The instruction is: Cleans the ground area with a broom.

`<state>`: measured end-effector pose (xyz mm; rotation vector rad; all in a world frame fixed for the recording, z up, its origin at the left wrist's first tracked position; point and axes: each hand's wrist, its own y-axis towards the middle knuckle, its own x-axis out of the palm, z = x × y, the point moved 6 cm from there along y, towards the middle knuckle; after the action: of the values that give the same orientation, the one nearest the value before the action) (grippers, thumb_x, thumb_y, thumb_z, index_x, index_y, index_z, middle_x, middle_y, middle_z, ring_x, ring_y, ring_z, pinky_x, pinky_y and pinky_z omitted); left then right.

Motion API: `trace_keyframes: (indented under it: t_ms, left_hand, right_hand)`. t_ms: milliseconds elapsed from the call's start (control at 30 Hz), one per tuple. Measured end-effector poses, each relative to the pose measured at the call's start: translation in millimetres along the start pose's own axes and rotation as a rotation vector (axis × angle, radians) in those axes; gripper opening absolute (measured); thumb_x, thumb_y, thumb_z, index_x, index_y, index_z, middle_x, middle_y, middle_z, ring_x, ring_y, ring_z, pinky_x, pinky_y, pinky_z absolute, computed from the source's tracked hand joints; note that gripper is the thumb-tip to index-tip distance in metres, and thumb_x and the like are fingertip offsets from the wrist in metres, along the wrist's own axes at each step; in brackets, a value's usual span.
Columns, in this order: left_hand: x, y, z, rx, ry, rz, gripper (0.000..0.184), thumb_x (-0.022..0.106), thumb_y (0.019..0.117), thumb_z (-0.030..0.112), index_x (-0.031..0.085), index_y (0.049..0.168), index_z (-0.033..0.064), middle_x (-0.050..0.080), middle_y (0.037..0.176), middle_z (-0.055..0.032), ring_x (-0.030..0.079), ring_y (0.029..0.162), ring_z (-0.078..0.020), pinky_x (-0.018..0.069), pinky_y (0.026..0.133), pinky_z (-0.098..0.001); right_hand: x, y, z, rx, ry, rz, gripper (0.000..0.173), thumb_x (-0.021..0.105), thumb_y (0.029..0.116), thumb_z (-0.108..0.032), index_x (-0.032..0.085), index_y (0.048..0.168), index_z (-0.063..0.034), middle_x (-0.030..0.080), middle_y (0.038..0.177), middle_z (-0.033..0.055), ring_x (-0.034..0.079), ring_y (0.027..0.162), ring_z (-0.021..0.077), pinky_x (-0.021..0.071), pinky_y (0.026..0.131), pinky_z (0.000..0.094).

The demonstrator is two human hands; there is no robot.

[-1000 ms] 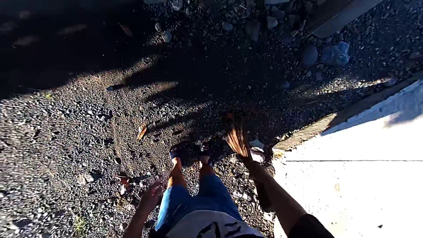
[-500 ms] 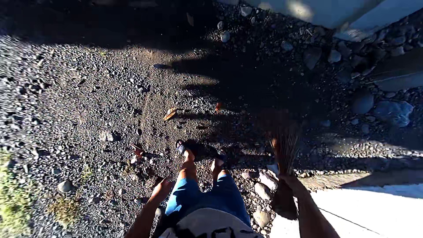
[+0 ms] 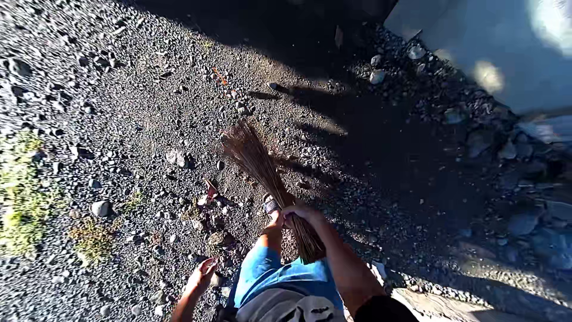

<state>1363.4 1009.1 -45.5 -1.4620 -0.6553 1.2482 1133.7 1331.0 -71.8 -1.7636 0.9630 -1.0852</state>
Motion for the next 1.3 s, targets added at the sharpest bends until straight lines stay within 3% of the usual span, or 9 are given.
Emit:
trace_keyframes:
  t_ms: [133,233,300,433,567,867,1033,1133,1300]
  left_hand:
    - [-5,10,0,-0.045,-0.188,-0.011,0.045,0.053,0.1087,0.022,0.048,0.148,0.0006,0.055,0.143,-0.0282,0.057,0.130,-0.0417,0.0447,0.109,-0.0552]
    - [0,19,1,-0.023,-0.229,-0.038,0.045,0.054,0.1082,0.019,0.048,0.147,-0.0025,0.053,0.145,-0.0294,0.058,0.129,-0.0424,0.0460,0.108,-0.0535]
    - [2,24,2,-0.015,-0.215,-0.053,0.045,0.054,0.1083,0.019,0.049,0.147,-0.0018,0.053,0.145,-0.0300,0.059,0.127,-0.0436,0.0467,0.107,-0.0537]
    - [-4,31,14,-0.005,-0.150,-0.065,0.044,0.055,0.1078,0.018,0.049,0.147,-0.0015,0.056,0.142,-0.0296,0.060,0.126,-0.0428,0.0466,0.108,-0.0543]
    - [-26,38,58,0.004,-0.154,-0.007,0.045,0.054,0.1081,0.019,0.048,0.148,-0.0017,0.056,0.141,-0.0299,0.060,0.125,-0.0432,0.0464,0.105,-0.0558]
    - [-44,75,205,-0.014,-0.263,0.081,0.047,0.049,0.1101,0.024,0.044,0.151,0.0004,0.054,0.143,-0.0304,0.057,0.127,-0.0438,0.0464,0.103,-0.0580]
    - [-35,75,301,-0.047,-0.064,0.004,0.047,0.053,0.1084,0.022,0.047,0.149,-0.0017,0.057,0.138,-0.0323,0.057,0.128,-0.0470,0.0441,0.106,-0.0605]
    - [-37,71,356,-0.041,-0.054,0.011,0.049,0.051,0.1092,0.024,0.044,0.151,-0.0008,0.059,0.136,-0.0311,0.059,0.125,-0.0449,0.0452,0.104,-0.0589]
    - [-49,67,430,0.015,-0.055,0.053,0.048,0.053,0.1085,0.023,0.047,0.149,-0.0010,0.061,0.136,-0.0290,0.058,0.128,-0.0440,0.0427,0.109,-0.0594]
  right_hand:
    - [-82,-44,0,0.008,0.159,0.297,0.071,0.060,0.0979,-0.005,0.022,0.157,-0.0138,0.063,0.110,0.0185,0.068,0.086,0.0291,0.0583,0.069,0.0450]
    - [-120,-34,-19,-0.067,0.245,0.515,0.024,0.049,0.1038,-0.008,0.046,0.127,-0.0020,0.060,0.086,0.0095,0.062,0.066,0.0175,0.0569,0.062,0.0331]
    - [-104,-2,-44,-0.082,0.297,0.557,0.029,0.048,0.1060,-0.017,0.050,0.128,0.0012,0.059,0.091,0.0100,0.060,0.072,0.0163,0.0536,0.067,0.0342]
    - [-8,70,-76,-0.024,0.093,0.257,0.033,0.055,0.1022,-0.017,0.053,0.129,0.0015,0.063,0.096,0.0123,0.061,0.077,0.0176,0.0546,0.072,0.0368]
    - [15,62,-123,0.007,-0.145,-0.056,0.078,0.065,0.0947,-0.012,0.022,0.160,-0.0165,0.062,0.102,0.0138,0.062,0.076,0.0194,0.0556,0.069,0.0388]
    - [-267,-60,-176,-0.179,0.359,0.517,0.038,0.051,0.1035,-0.011,0.039,0.139,-0.0058,0.059,0.082,0.0085,0.061,0.061,0.0179,0.0564,0.058,0.0344]
    - [-397,-23,-220,-0.163,0.431,0.792,0.046,0.056,0.1026,-0.022,0.043,0.142,-0.0010,0.060,0.101,0.0131,0.060,0.078,0.0172,0.0529,0.070,0.0369]
    - [-367,37,-283,-0.059,0.302,0.637,0.035,0.055,0.1027,-0.024,0.055,0.128,0.0012,0.062,0.099,0.0130,0.059,0.080,0.0180,0.0516,0.071,0.0382]
    - [-243,102,-381,-0.035,-0.036,0.070,0.047,0.061,0.0984,-0.015,0.046,0.141,-0.0031,0.063,0.096,0.0129,0.062,0.075,0.0195,0.0559,0.071,0.0387]
